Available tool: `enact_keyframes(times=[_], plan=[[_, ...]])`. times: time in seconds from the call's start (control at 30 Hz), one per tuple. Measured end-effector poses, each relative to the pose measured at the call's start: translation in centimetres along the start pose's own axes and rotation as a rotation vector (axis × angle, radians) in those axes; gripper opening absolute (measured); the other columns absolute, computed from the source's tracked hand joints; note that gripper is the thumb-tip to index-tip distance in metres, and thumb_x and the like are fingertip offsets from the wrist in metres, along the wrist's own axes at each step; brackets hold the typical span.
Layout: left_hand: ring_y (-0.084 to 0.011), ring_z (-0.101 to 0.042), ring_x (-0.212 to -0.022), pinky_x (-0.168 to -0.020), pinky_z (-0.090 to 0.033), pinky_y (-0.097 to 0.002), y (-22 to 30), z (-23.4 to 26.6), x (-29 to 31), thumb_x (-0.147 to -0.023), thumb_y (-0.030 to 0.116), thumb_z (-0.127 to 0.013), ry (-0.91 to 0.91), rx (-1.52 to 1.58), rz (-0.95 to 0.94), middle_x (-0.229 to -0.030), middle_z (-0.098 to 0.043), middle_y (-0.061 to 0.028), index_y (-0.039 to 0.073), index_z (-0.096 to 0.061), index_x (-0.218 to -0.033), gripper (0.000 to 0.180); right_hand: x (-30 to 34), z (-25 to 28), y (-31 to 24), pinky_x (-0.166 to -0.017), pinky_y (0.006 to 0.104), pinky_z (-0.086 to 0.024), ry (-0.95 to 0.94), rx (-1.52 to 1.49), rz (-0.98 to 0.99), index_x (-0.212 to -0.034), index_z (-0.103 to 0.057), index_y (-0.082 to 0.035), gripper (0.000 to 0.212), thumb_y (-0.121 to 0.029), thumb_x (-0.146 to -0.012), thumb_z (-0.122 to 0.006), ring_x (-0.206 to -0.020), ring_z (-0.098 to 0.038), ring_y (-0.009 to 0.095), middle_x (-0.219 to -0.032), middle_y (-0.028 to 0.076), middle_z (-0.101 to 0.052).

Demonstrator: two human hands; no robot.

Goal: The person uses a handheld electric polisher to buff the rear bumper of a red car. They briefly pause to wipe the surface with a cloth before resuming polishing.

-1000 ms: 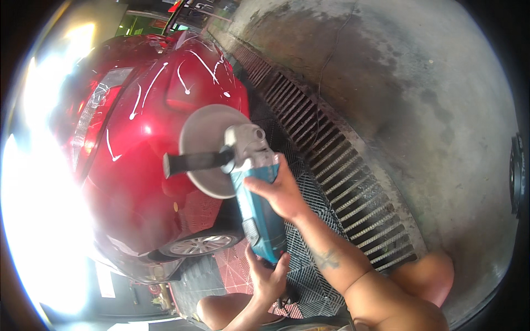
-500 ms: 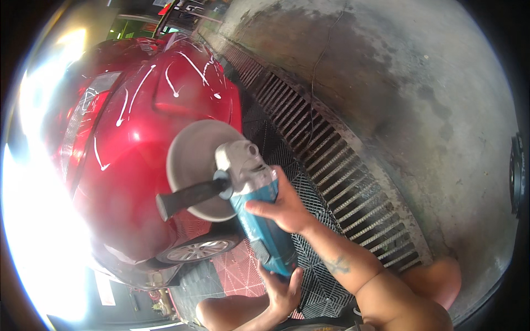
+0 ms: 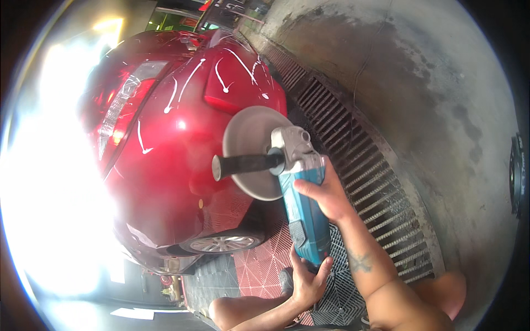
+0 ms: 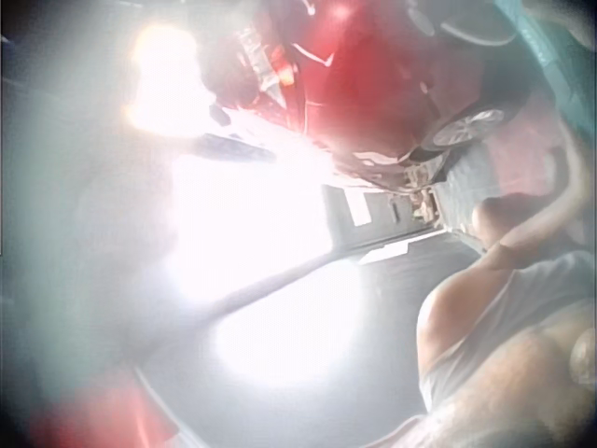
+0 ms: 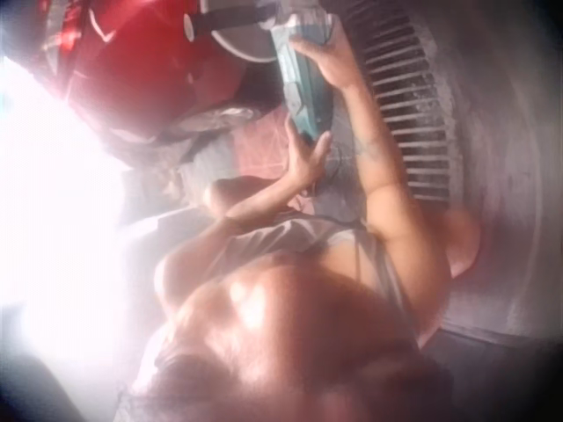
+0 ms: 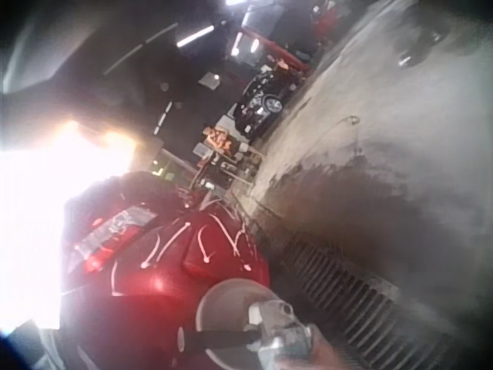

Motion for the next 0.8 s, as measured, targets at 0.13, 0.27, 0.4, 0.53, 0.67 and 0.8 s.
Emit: enact_keyframes(times=[0.13,0.27,0.4,0.53,0.67,0.8], plan=[[-0.0197,-0.065,-0.102,-0.087,-0.054,-0.0338,-1.1,3.4,0.1,-0.095,0.009,-0.08,0.076,0.048,-0.025,-0.114,-0.063,-0.0141,0.001,-0.011,-0.156,0.093,0.0,-4.0,0.7,-0.104,0.04,-0.053,-0.1,0.002,0.039,-0.142,-0.043,-0.003,0.072,-0.014,-0.086,-0.087,-0.119,-0.062,0.019,-0.13,0.011,-0.062],[-0.0185,-0.066,-0.081,-0.071,-0.057,-0.0321,3.0,8.0,0.6,-0.094,0.011,-0.079,0.26,0.0,-0.156,-0.109,-0.061,-0.0132,0.002,-0.021,-0.15,0.081,-1.5,-11.3,-2.5,-0.102,0.0457,-0.054,-0.186,0.016,0.15,-0.148,-0.031,0.0,0.1,-0.035,-0.079,-0.094,-0.12,-0.066,0.032,-0.131,0.023,-0.063],[-0.0151,-0.065,-0.072,-0.06,-0.059,-0.0307,6.6,10.4,-0.2,-0.093,0.007,-0.074,0.309,0.081,-0.168,-0.1,-0.057,-0.0103,0.006,-0.026,-0.147,0.072,-2.2,-14.6,-5.5,-0.106,0.0493,-0.05,-0.198,0.187,0.043,-0.15,-0.028,0.0,0.111,-0.046,-0.074,-0.095,-0.126,-0.064,0.043,-0.139,0.029,-0.059],[-0.0196,-0.065,-0.066,-0.057,-0.059,-0.0334,4.6,10.9,1.0,-0.093,0.014,-0.075,0.309,-0.129,-0.165,-0.095,-0.062,-0.0119,0.007,-0.024,-0.153,0.079,-0.4,-12.8,-2.6,-0.108,0.0483,-0.049,-0.094,0.189,0.131,-0.151,-0.027,-0.001,0.11,-0.045,-0.076,-0.094,-0.127,-0.063,0.04,-0.14,0.027,-0.058],[-0.0194,-0.061,-0.093,-0.081,-0.056,-0.0327,1.1,10.9,1.8,-0.082,0.014,-0.088,0.284,-0.452,-0.212,-0.113,-0.058,-0.0139,-0.003,-0.029,-0.15,0.092,3.0,-8.9,3.0,-0.109,0.0452,-0.05,-0.047,0.021,0.075,-0.152,-0.026,-0.001,0.103,-0.032,-0.081,-0.093,-0.125,-0.063,0.031,-0.138,0.023,-0.059],[-0.0187,-0.056,-0.102,-0.083,-0.052,-0.0317,-1.7,13.5,1.8,-0.077,0.014,-0.092,0.33,-0.591,-0.264,-0.12,-0.056,-0.014,-0.007,-0.033,-0.149,0.096,3.8,-10.1,3.7,-0.109,0.0439,-0.051,-0.099,-0.246,0.059,-0.154,-0.024,-0.003,0.102,-0.024,-0.082,-0.093,-0.126,-0.062,0.027,-0.138,0.021,-0.058]])
Point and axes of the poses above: each hand's wrist, its own x-axis away from the middle knuckle, its own z-axis out of the back of the hand, y = z × x, the point moved 5 cm from there along -x, towards the middle knuckle
